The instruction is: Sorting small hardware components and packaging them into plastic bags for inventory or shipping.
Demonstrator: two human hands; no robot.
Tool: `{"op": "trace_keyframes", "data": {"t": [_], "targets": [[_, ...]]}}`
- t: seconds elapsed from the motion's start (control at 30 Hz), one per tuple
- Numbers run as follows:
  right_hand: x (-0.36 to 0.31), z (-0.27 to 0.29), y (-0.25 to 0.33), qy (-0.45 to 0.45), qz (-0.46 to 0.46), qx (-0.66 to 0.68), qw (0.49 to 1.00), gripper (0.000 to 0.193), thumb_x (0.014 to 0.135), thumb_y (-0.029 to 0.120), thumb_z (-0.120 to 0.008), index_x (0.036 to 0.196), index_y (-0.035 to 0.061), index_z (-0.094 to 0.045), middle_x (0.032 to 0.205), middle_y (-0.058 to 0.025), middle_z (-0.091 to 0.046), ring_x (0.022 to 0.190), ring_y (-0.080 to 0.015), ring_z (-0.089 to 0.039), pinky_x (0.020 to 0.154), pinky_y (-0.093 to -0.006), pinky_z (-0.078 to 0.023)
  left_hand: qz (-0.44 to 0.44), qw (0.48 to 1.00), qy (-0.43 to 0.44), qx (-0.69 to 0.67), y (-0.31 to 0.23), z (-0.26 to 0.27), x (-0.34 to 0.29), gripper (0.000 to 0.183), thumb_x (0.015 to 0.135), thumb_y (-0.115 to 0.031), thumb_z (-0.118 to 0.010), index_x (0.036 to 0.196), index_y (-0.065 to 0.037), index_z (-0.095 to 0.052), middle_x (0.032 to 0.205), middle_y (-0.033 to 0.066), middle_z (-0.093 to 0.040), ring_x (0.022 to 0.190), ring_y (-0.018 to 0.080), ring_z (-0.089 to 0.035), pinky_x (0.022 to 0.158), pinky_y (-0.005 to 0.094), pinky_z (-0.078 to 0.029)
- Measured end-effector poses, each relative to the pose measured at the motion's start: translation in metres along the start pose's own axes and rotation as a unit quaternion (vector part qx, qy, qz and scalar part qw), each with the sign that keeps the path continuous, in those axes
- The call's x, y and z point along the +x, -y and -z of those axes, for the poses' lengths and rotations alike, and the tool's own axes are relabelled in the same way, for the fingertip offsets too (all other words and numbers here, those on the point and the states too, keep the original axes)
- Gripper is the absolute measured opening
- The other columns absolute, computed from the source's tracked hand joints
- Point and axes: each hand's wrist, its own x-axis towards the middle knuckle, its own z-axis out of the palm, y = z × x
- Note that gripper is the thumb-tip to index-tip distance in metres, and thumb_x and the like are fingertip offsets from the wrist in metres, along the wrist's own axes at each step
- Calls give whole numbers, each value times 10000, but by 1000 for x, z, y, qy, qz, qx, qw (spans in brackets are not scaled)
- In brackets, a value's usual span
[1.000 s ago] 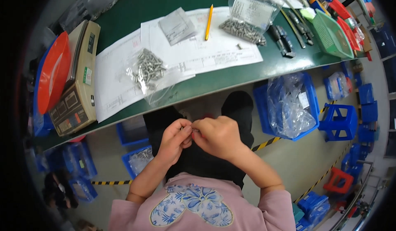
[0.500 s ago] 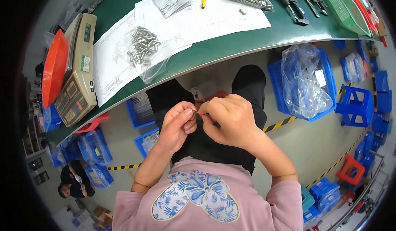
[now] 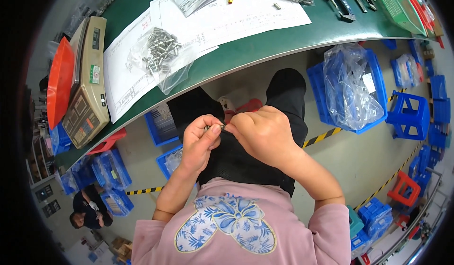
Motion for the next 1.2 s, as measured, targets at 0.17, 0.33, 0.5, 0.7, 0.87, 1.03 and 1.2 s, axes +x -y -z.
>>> {"op": "trace_keyframes", "data": {"t": [0.17, 0.33, 0.5, 0.7, 0.87, 1.03, 1.2], "targets": [[0, 3, 4, 54, -25, -29, 998, 137, 680, 111, -667, 689, 84, -533, 534, -26, -502, 453, -201, -492, 470, -305, -361, -60, 996, -8, 72, -4, 0, -2, 108, 839, -111, -560, 837, -4, -543, 714, -29, -473, 596, 9, -387, 518, 153, -301], [2, 10, 9, 75, -57, 12, 995, 195, 679, 152, -661, 742, 83, -491, 560, -34, -524, 478, -213, -519, 475, -309, -383, -54, 996, -8, 77, -3, 2, -4, 93, 830, -86, -564, 834, 6, -547, 760, -11, -492, 675, 31, -426, 593, 167, -342], [-4, 4, 4, 41, -14, -4, 999, 198, 676, 160, -663, 692, 85, -480, 534, -38, -505, 469, -218, -506, 475, -310, -377, -59, 994, -6, 88, -3, 4, -3, 76, 823, -66, -566, 833, 6, -548, 761, -5, -498, 690, 36, -434, 598, 173, -350], [-5, 5, 3, 105, -37, -24, 994, 154, 698, 127, -657, 691, 83, -510, 535, -43, -503, 461, -218, -488, 490, -311, -364, -101, 982, 6, 156, -4, 6, -3, 84, 829, -75, -560, 834, 8, -549, 765, -1, -503, 679, 36, -431, 590, 172, -350], [-1, 5, 5, 40, -62, 37, 997, 160, 691, 147, -659, 703, 84, -512, 573, -30, -518, 492, -220, -490, 530, -315, -371, -31, 996, -9, 83, -4, 4, -4, 103, 836, -90, -559, 837, 12, -546, 755, -10, -505, 653, 28, -427, 570, 161, -341], [0, 8, 5, 46, -51, 31, 997, 152, 669, 141, -663, 715, 84, -530, 664, -23, -539, 566, -213, -508, 585, -322, -381, -12, 997, -20, 80, -6, 6, -5, 97, 835, -92, -562, 847, 4, -549, 717, -25, -499, 595, 9, -399, 506, 148, -305], [-11, 6, -9, 41, 11, -29, 999, 155, 663, 148, -668, 718, 79, -541, 662, -27, -526, 598, -206, -521, 637, -327, -397, 6, 998, -9, 66, -7, 4, -5, 95, 831, -99, -570, 851, -8, -552, 673, -38, -489, 539, -9, -362, 454, 144, -262]]}}
